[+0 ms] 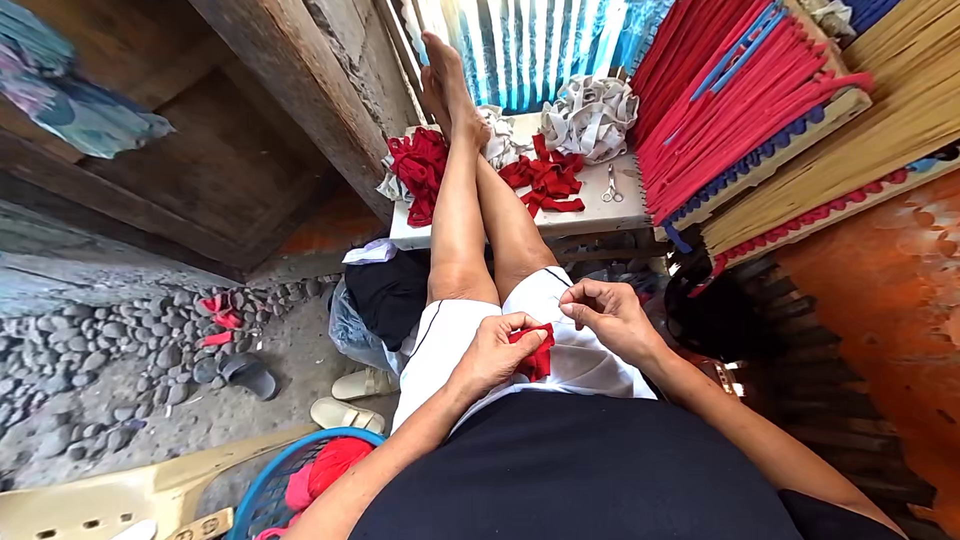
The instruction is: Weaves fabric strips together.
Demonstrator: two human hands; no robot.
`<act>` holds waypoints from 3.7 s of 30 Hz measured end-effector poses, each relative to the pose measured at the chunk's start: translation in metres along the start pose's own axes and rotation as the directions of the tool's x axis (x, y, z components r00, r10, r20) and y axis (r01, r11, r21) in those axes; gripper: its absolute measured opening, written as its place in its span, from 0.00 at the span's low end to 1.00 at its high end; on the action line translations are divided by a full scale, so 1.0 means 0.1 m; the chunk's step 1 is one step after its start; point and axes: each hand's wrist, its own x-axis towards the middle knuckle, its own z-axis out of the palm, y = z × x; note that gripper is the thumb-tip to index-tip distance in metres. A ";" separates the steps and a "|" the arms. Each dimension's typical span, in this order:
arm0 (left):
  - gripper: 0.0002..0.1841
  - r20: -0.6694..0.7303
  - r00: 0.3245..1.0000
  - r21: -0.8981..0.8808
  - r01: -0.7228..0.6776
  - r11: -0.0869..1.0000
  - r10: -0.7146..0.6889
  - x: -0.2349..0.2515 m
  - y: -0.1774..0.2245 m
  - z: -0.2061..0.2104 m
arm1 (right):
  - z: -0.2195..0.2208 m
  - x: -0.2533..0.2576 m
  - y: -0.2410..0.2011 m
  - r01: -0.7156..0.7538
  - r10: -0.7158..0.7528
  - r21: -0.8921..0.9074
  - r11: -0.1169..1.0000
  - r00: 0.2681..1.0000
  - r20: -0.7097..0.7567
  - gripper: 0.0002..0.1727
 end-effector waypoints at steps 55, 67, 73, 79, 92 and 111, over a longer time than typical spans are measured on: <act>0.12 -0.148 0.937 -0.506 0.204 0.838 -0.317 0.30 0.71 -0.27 | -0.64 0.89 0.44 -0.235 0.227 0.064 0.970 0.968 0.104 0.25; 0.02 0.126 0.971 -0.624 -0.080 0.777 0.202 0.41 -0.69 -0.49 | -0.13 0.09 0.08 -0.167 0.160 -0.011 0.986 0.921 0.356 0.31; 0.02 0.107 0.983 -0.554 -0.068 0.830 0.152 0.41 -0.69 -0.47 | 0.05 -0.08 0.20 0.085 0.026 -0.264 0.961 0.920 0.392 0.30; 0.02 0.107 0.986 -0.527 -0.051 0.848 0.126 0.43 -0.69 -0.45 | 0.09 -0.07 0.19 0.154 -0.001 -0.345 0.926 0.915 0.404 0.28; 0.08 -0.049 0.969 -0.263 0.220 0.939 -0.241 0.20 0.30 -0.21 | 0.11 -0.06 0.18 0.212 -0.036 -0.412 0.886 0.918 0.395 0.28; 0.03 0.108 0.988 -0.532 -0.037 0.846 0.111 0.42 -0.68 -0.44 | 0.08 -0.07 0.10 0.284 -0.054 -0.520 0.805 0.909 0.413 0.28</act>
